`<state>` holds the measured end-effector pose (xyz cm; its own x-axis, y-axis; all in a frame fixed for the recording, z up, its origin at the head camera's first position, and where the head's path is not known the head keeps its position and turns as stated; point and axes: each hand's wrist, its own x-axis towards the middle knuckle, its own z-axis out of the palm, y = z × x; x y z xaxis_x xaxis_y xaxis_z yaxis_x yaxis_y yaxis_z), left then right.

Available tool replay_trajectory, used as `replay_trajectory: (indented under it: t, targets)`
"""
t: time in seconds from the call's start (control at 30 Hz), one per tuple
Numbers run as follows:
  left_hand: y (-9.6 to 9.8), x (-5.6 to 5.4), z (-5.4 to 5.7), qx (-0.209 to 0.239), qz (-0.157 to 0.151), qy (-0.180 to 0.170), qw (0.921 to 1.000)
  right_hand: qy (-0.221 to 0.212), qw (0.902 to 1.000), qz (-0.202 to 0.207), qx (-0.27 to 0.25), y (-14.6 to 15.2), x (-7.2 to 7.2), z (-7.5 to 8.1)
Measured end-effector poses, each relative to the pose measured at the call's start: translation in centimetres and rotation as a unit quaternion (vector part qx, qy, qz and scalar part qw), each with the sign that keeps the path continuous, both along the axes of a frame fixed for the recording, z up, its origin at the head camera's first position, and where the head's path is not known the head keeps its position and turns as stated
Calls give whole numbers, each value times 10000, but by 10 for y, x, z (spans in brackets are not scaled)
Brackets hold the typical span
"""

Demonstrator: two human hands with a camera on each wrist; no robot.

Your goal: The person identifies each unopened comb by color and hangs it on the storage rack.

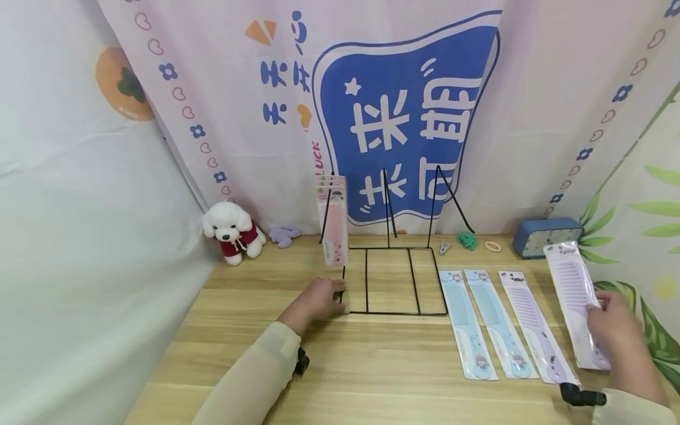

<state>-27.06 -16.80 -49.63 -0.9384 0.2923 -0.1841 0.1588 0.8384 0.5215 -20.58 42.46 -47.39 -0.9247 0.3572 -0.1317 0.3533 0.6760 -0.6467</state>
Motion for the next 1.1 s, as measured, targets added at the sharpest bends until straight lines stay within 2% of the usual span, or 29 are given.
replay_trajectory:
  t: [0.17, 0.23, 0.27, 0.3, 0.33, 0.4, 0.47, 0.5, 0.57, 0.6, 0.7, 0.77, 0.83, 0.87, 1.0, 1.1]
  targets:
    - [0, 1, 0, 5, 14, -13, 10000, 779, 9958, -151, -447, -11, 1, 15]
    - [0, 1, 0, -4, -4, 3, 10000, 1184, 9885, -38, -940, -16, 1, 17]
    - [0, 1, -1, -16, -17, 16, 10000, 1445, 9800, 102, -1364, -18, 1, 18]
    - [0, 1, -1, -16, -15, 20, 10000, 1738, 9647, 290, -1958, -21, 0, 18]
    - [0, 1, -1, -12, -15, 25, 10000, 1993, 9433, 501, -2607, -24, -1, 17]
    - [-1, 0, -2, -13, -17, 20, 10000, 2407, 8855, 993, -3847, -30, -3, 16]
    - [-1, 0, -2, -15, -30, 12, 10000, 2674, 8234, 1561, -4755, -36, -6, 16]
    - [-1, 0, -2, -21, -39, 9, 10000, 2766, 8017, 1854, -4964, -40, -7, 16]
    - [-1, 0, -1, -30, -53, 11, 10000, 2891, 7735, 2379, -5114, -48, -9, 16]
    - [-1, 0, -1, -29, -65, 24, 10000, 2918, 7645, 2629, -5111, -52, -10, 17]
    - [0, -1, -1, -45, -72, 18, 10000, 2957, 7462, 3276, -4984, -65, -11, 22]
    - [0, -1, -1, -72, -80, 24, 9999, 2947, 7428, 3624, -4797, -75, -10, 25]
    - [1, -2, -1, -97, -80, 41, 9999, 2932, 7496, 3928, -4448, -85, -9, 30]
    - [1, -2, -1, -119, -76, 47, 9999, 2908, 7573, 4025, -4242, -91, -8, 32]
    - [1, -1, -1, -128, -27, 33, 9999, 2783, 8096, 4129, -3107, -119, -4, 40]
    - [1, 0, 0, -92, -4, 0, 10000, 2610, 8335, 4079, -2660, -144, -4, 44]
